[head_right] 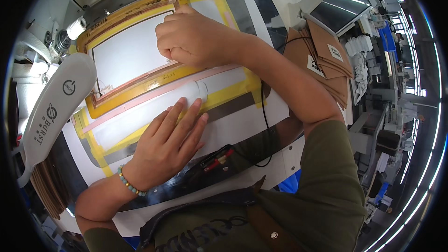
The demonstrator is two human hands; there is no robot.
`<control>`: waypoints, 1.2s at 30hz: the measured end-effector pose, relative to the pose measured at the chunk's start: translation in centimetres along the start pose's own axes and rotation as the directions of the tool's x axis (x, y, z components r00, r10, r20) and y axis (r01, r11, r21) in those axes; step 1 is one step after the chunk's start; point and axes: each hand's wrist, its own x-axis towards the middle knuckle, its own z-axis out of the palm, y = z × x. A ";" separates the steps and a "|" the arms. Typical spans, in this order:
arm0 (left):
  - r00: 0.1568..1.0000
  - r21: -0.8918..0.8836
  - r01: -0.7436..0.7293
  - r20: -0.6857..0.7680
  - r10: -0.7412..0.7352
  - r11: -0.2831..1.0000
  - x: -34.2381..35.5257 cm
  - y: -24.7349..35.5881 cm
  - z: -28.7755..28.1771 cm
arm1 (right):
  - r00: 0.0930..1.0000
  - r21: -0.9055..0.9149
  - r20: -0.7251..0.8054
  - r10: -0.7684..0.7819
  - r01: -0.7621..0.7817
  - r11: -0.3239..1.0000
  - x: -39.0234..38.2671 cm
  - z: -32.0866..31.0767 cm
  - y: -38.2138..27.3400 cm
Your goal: The person aligns fabric pieces and labels into a sewing machine jig, operates the machine to stitch the labels, trims excess material with snips, and places the sewn pieces into a bin.
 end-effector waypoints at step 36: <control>0.999 0.019 -0.032 -0.027 0.033 0.999 -0.2 0.2 0.1 | 0.978 -0.014 0.208 -0.009 0.012 1.000 2.5 -3.0 -0.4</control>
